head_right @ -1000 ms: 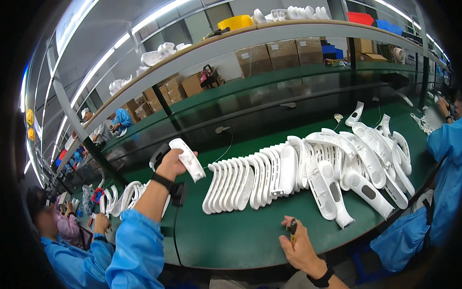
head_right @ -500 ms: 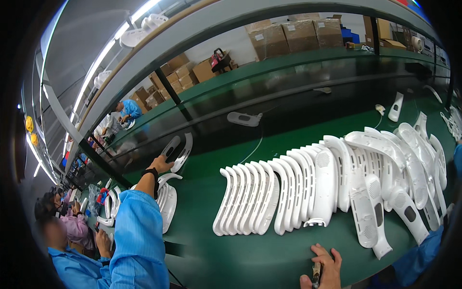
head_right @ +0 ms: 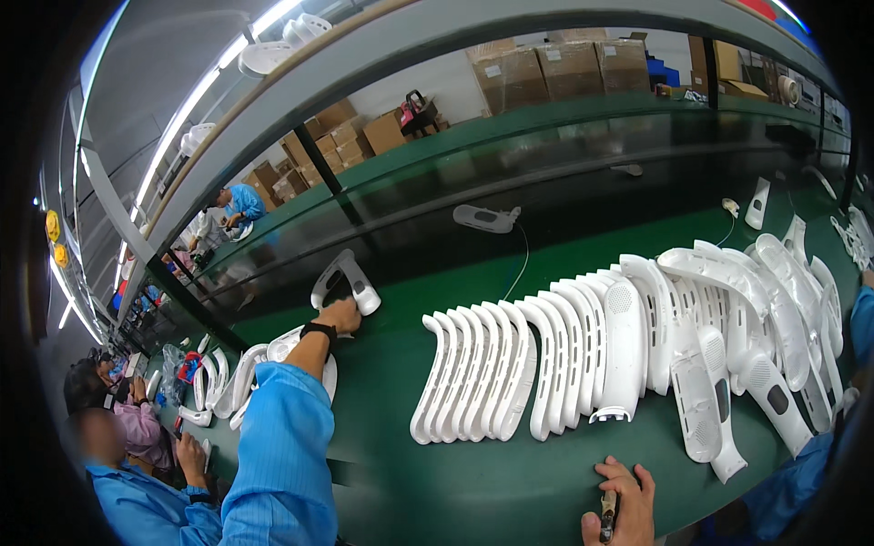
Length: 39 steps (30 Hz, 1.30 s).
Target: Using pliers and other tools to trim and assemble white plastic molded parts on a factory production line.
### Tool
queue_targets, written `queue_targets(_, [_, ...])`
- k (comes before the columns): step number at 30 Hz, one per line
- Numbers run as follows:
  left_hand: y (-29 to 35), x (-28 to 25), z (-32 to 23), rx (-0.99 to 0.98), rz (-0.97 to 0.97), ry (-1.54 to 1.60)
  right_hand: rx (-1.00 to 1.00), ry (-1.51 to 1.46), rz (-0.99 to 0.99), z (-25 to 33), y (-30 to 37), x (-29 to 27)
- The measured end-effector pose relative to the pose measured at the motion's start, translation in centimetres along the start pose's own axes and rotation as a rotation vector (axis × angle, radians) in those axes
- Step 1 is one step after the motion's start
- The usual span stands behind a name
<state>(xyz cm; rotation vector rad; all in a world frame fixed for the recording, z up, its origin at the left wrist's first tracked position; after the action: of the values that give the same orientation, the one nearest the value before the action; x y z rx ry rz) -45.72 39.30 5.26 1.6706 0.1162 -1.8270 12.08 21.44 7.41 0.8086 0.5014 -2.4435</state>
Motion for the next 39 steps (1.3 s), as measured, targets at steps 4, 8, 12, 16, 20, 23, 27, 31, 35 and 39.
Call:
queue_targets(4, [3.9, -1.6, -1.9, -0.021, -0.043, 0.008, 0.009, 0.054, -0.007, -0.1, 0.0, 0.0])
queue_targets(8, [5.0, -1.4, -2.0, 0.017, -0.025, -0.012, -0.010, 0.056, -0.031, -0.2, 0.3, 0.2])
queue_targets(12, [7.7, -1.6, -2.9, 0.105, -0.131, -0.058, -0.016, 0.060, -0.022, -0.3, 0.2, 0.3])
queue_targets(16, [11.7, -1.1, -5.5, 0.195, -0.126, -0.192, 0.062, -0.073, -0.025, -0.7, 0.3, 0.4])
queue_targets(20, [14.8, -1.1, -8.1, 0.340, 0.117, -0.092, 0.066, -0.066, -0.031, -0.9, 0.4, 0.4])
queue_targets(23, [11.3, -3.3, -9.4, 0.315, 0.000, 0.128, -0.016, 0.053, -0.030, -0.7, 0.4, -0.2])
queue_targets(27, [4.2, -4.9, -9.9, 0.045, -0.295, 0.342, -0.036, 0.040, -0.044, -0.7, 0.4, 0.0])
queue_targets(31, [-0.4, -3.7, -13.6, -0.187, -0.200, 0.403, -0.018, 0.002, -0.041, -0.9, 0.1, -0.1])
queue_targets(35, [-1.7, -3.0, -12.4, -0.139, -0.135, 0.361, -0.027, -0.027, -0.055, -0.8, 0.4, -0.3])
queue_targets(39, [-4.4, -1.3, -11.3, -0.138, -0.091, 0.753, -0.003, -0.021, -0.051, -1.4, 0.5, -0.3])
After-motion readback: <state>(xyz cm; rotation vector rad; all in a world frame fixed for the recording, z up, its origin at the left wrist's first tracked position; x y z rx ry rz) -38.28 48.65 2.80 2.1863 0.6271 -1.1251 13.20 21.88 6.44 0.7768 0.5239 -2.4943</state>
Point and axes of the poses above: each hand's wrist, its own y-axis away from the middle knuckle, its own x-axis out of the palm, z = x × y, the point moved 5 cm from there along -y, towards the middle knuckle, and after that the axes turned 13 degrees about z, right-handed, at the moved point
